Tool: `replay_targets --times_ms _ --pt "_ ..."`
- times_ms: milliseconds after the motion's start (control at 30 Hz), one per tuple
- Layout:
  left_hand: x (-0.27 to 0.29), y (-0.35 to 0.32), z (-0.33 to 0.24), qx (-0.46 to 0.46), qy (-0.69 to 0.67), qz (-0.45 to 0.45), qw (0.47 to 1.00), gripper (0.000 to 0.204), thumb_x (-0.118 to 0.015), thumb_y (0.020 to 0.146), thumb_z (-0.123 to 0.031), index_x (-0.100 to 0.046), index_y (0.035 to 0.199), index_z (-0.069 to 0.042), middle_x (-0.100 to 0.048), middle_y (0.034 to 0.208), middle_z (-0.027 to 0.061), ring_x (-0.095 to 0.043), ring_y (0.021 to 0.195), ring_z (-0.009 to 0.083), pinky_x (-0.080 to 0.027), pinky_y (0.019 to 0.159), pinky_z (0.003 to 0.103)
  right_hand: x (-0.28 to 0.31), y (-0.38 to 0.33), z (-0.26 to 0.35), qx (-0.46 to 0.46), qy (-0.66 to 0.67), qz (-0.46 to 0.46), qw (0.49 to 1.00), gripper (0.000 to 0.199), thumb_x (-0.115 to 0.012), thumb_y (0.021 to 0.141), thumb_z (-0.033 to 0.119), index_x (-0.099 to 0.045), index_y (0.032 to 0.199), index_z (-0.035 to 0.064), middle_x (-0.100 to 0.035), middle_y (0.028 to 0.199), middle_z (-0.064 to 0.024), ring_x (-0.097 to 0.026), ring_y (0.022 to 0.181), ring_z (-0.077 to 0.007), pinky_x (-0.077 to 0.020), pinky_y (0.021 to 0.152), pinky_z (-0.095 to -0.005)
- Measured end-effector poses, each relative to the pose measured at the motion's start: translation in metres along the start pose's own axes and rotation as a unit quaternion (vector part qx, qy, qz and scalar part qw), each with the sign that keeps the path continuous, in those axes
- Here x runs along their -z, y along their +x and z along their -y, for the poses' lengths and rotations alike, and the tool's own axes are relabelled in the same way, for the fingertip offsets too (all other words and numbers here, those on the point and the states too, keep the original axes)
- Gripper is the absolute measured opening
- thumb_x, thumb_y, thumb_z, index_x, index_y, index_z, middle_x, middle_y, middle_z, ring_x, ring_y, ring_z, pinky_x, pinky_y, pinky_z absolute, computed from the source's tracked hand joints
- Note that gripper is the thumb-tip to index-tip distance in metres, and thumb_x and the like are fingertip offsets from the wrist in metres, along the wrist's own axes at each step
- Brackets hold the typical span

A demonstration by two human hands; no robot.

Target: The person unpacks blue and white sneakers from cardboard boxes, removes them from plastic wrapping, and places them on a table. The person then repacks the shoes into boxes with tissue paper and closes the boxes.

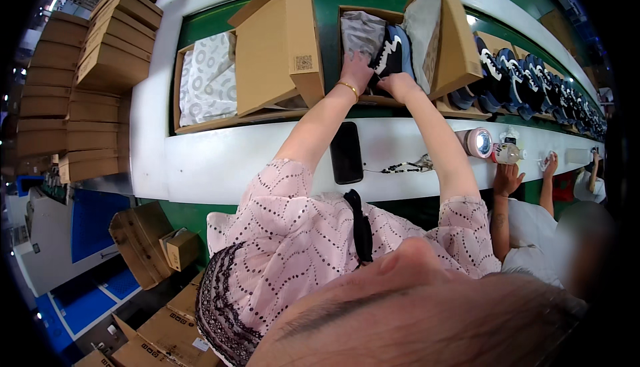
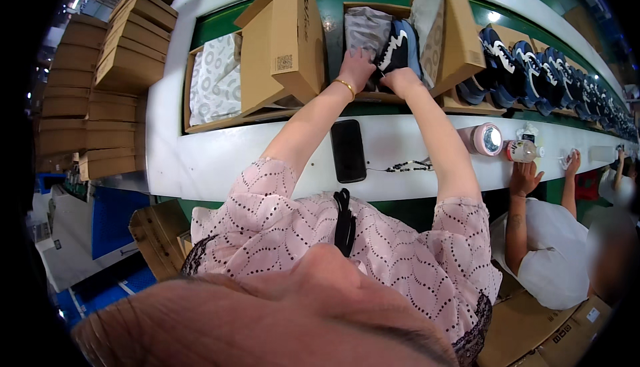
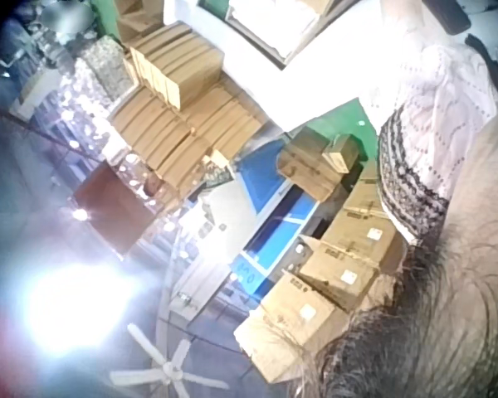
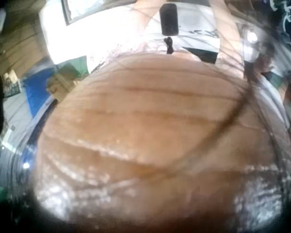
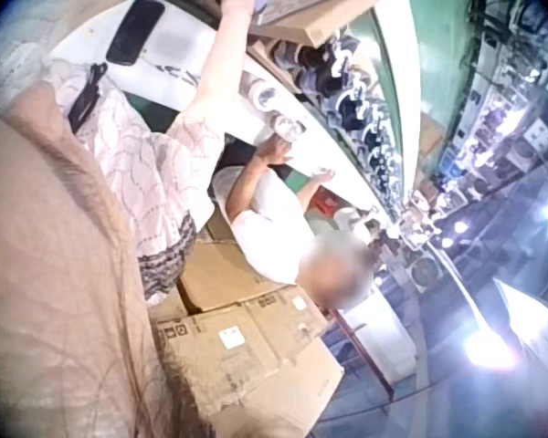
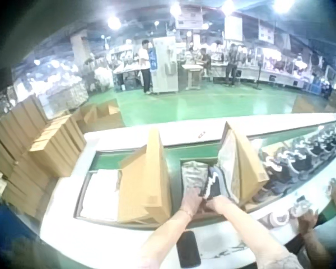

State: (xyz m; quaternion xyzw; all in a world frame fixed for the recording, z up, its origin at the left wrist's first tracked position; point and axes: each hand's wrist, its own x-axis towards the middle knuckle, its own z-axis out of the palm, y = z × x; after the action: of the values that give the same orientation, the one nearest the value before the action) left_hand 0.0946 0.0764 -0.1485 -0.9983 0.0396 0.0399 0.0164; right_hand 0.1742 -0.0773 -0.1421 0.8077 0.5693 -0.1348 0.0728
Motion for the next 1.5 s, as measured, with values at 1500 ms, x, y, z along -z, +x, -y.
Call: replay_targets --times_ms 1500 --pt "0.085 0.001 -0.015 0.011 -0.584 0.046 0.81 0.081 -0.078 0.062 -0.025 -0.04 0.127 0.005 -0.057 0.114 0.0161 -0.055 0.102 0.021 -0.042 0.089 0.03 0.157 -0.149 -0.012 -0.018 0.555 -0.603 0.573 0.027 -0.063 0.084 0.004 -0.053 0.109 0.0033 -0.052 0.1 -0.0013 -0.047 0.092 -0.0107 -0.0354 0.086 -0.0225"
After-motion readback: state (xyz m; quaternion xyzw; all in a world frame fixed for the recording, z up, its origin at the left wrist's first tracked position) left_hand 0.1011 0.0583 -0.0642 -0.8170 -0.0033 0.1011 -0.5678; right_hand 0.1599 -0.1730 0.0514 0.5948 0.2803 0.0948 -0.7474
